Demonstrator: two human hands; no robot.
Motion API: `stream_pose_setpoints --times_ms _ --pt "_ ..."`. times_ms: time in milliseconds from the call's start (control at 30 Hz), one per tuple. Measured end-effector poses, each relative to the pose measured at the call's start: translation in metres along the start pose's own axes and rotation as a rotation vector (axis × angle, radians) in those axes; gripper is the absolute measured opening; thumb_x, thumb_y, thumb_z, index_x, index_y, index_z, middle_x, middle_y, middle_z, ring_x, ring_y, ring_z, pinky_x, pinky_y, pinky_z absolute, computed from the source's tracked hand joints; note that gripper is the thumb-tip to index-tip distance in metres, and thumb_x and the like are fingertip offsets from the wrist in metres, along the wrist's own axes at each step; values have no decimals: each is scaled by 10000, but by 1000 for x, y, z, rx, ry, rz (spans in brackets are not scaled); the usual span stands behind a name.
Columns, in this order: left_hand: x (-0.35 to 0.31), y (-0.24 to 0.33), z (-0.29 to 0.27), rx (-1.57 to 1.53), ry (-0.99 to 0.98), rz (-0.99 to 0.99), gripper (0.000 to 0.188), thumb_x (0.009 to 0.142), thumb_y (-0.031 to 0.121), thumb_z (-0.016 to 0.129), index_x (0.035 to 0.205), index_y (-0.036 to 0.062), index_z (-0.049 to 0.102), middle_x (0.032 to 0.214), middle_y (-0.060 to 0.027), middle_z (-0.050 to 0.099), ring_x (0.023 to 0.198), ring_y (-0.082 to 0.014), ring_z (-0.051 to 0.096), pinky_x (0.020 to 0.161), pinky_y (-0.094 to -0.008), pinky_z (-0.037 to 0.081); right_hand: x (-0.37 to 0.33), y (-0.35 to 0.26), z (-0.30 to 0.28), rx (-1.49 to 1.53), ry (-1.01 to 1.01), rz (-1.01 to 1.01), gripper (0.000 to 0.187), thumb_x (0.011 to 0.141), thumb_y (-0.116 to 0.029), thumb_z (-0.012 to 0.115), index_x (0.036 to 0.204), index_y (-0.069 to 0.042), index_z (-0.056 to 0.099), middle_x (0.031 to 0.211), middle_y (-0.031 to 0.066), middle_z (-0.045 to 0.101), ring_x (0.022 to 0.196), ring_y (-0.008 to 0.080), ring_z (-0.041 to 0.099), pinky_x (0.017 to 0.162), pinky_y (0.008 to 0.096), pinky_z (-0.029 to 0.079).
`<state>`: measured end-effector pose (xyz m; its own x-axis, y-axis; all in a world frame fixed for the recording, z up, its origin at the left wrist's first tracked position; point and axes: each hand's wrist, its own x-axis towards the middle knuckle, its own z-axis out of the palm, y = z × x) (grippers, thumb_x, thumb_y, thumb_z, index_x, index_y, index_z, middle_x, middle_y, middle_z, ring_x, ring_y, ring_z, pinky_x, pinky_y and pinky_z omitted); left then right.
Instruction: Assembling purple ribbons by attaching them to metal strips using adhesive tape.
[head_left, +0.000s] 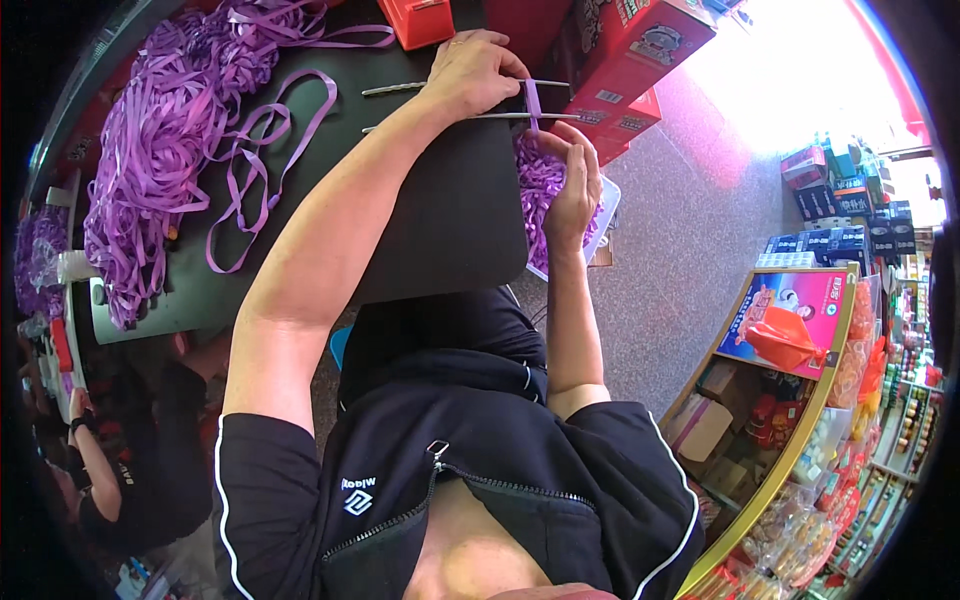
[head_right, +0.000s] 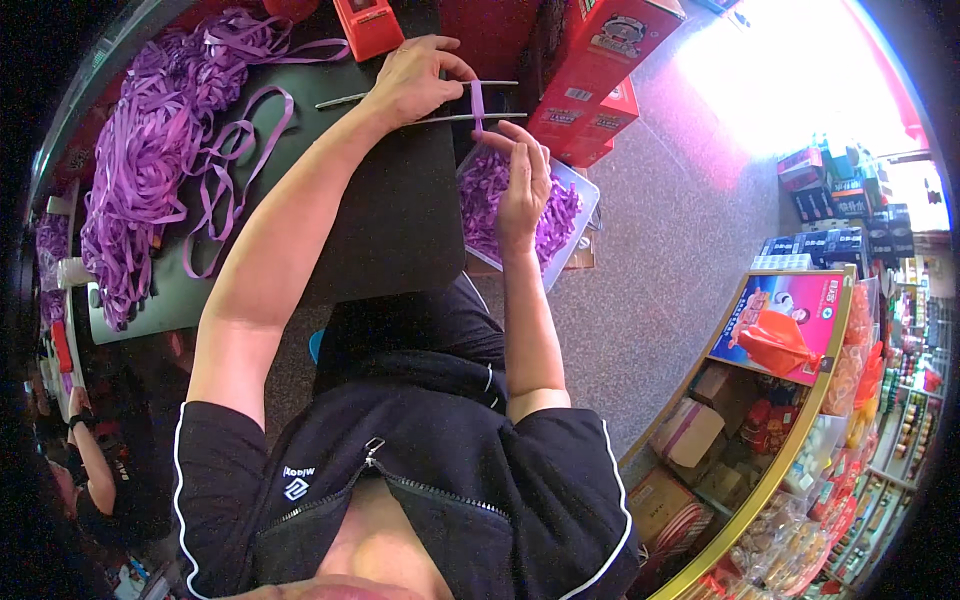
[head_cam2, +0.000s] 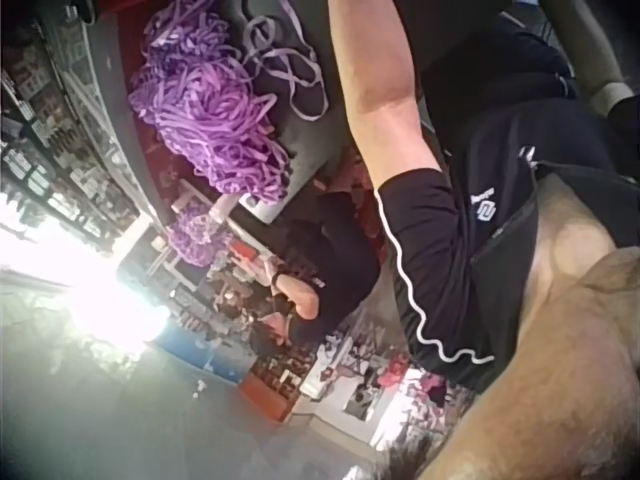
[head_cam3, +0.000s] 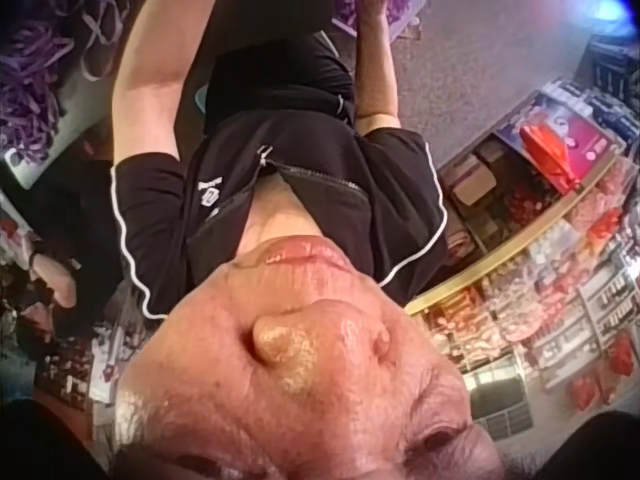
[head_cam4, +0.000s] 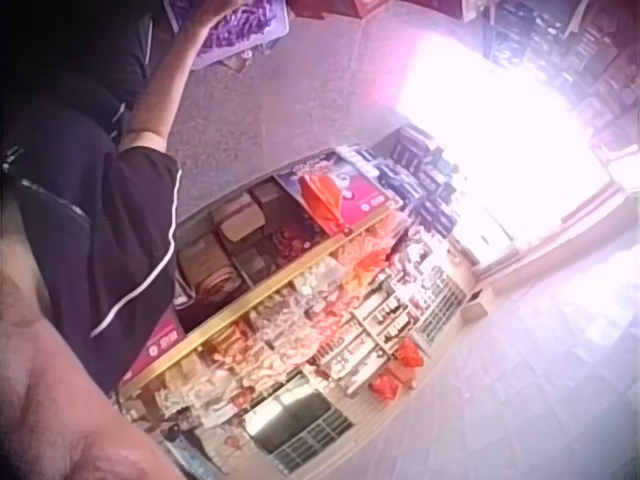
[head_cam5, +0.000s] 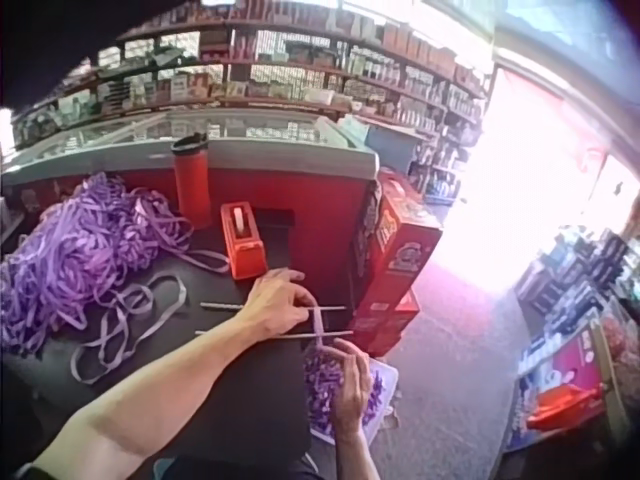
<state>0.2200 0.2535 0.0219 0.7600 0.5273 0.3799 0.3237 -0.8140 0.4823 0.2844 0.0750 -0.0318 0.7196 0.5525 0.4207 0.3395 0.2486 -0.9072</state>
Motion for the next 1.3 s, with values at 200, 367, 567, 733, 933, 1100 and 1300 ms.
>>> stream_pose_setpoints --times_ms 200,367,567,733,933,1100,1300 --pt "0 1 -3 0 -20 -9 247 683 231 635 907 202 736 1316 -91 509 1234 -286 436 1053 -398 308 8 -22 -1 87 -23 37 333 996 -222 348 1103 -15 586 937 104 688 863 148 594 907 301 370" --pt "2 2 -9 53 -76 41 305 703 222 624 988 157 713 1267 -131 540 1199 -283 474 1016 -387 357 22 -42 -5 120 -150 94 356 993 -244 350 1127 -6 579 922 140 680 885 163 621 891 286 392" --pt "-32 36 -40 -375 -82 -86 320 778 80 548 1078 -6 618 1073 -140 618 976 -228 592 856 -331 474 43 -48 -19 191 -274 313 359 966 -263 400 1123 8 577 916 155 685 743 105 571 714 224 406" --pt "-69 69 -43 -1412 -332 -755 310 907 177 548 1146 -9 486 1049 -173 553 969 -266 565 854 -387 499 65 -47 -40 608 -482 778 353 937 -290 467 1190 -47 506 989 151 657 619 80 502 574 206 399" --pt "-59 94 -37 -1877 -266 -814 985 866 527 524 1444 155 -182 1433 -324 106 1301 -367 277 1103 -526 96 55 -69 -39 846 -460 959 295 905 -224 533 1171 -109 474 1019 165 592 687 167 560 604 305 458" --pt "-57 70 -20 -2157 -102 -659 897 871 575 473 1463 256 -120 1467 -336 -34 1267 -385 284 1086 -524 116 47 -70 -28 836 -448 932 313 901 -226 543 1178 -97 474 1005 136 596 743 188 575 606 302 451" --pt "-61 77 -25 -2252 -81 -654 971 813 660 486 1474 222 -74 1461 -349 -58 1373 -445 59 1102 -516 45 32 -73 -36 683 -387 770 378 897 -240 565 1214 -44 500 1108 124 597 817 199 602 670 303 482"
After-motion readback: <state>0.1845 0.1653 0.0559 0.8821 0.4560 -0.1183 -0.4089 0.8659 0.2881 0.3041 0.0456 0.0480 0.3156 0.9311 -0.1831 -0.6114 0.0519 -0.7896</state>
